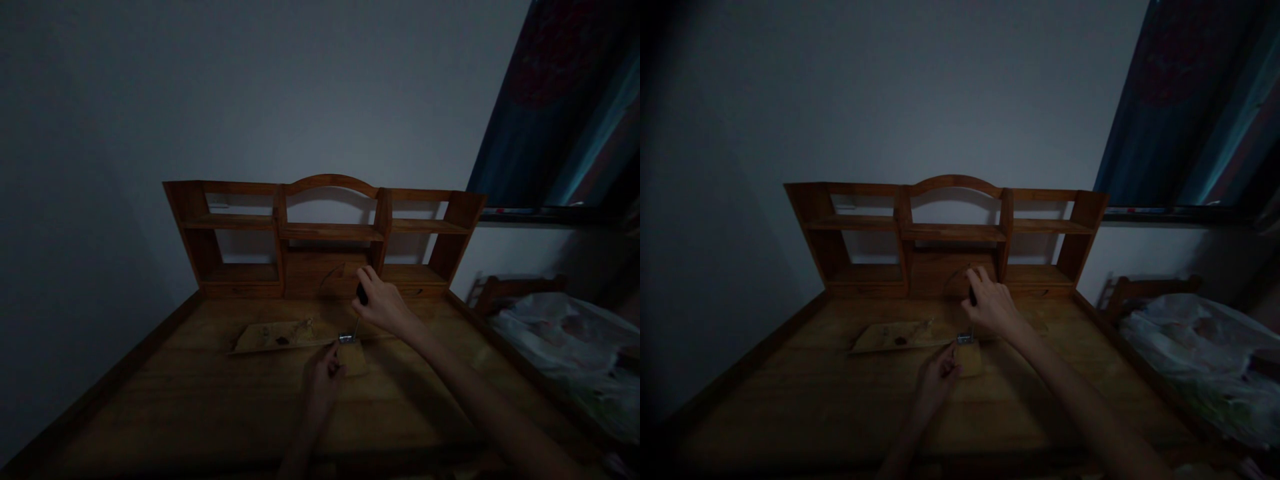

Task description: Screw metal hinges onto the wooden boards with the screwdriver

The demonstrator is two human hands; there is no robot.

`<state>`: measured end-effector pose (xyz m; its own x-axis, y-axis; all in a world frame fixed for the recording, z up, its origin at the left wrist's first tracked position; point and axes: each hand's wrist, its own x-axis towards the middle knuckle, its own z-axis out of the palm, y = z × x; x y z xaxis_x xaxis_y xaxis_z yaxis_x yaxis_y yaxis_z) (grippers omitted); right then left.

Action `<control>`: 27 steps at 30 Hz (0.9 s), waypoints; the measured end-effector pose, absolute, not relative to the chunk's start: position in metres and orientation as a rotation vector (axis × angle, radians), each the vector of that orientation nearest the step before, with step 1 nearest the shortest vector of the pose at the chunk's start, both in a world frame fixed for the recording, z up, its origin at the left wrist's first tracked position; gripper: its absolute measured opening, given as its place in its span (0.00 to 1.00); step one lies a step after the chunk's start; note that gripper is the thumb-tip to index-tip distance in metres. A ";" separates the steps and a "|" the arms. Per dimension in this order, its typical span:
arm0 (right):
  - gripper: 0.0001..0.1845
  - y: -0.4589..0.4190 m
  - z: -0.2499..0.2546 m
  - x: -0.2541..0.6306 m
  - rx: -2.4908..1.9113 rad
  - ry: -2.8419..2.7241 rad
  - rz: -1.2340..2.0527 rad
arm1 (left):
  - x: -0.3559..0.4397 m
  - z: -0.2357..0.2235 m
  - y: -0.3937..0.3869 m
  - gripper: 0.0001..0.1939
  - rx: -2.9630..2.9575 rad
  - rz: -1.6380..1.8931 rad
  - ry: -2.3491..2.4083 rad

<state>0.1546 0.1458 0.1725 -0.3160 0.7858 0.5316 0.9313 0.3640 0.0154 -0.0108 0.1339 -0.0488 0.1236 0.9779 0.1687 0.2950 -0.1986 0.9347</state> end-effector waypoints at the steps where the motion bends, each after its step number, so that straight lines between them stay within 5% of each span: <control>1: 0.23 0.145 0.173 0.154 -1.488 -2.202 -0.458 | -0.011 -0.049 0.134 0.33 1.615 1.098 1.264; 9: 0.17 0.150 0.174 0.153 -1.543 -2.204 -0.451 | -0.011 -0.043 0.132 0.32 1.614 1.117 1.262; 27: 0.22 0.143 0.179 0.152 -1.471 -2.197 -0.485 | -0.011 -0.039 0.129 0.33 1.549 1.117 1.259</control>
<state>0.1520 0.1435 0.1787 -0.3305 0.7702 0.5455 0.9282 0.3698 0.0402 -0.0106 0.1294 -0.0387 0.1033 0.9858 0.1327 0.2490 -0.1548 0.9560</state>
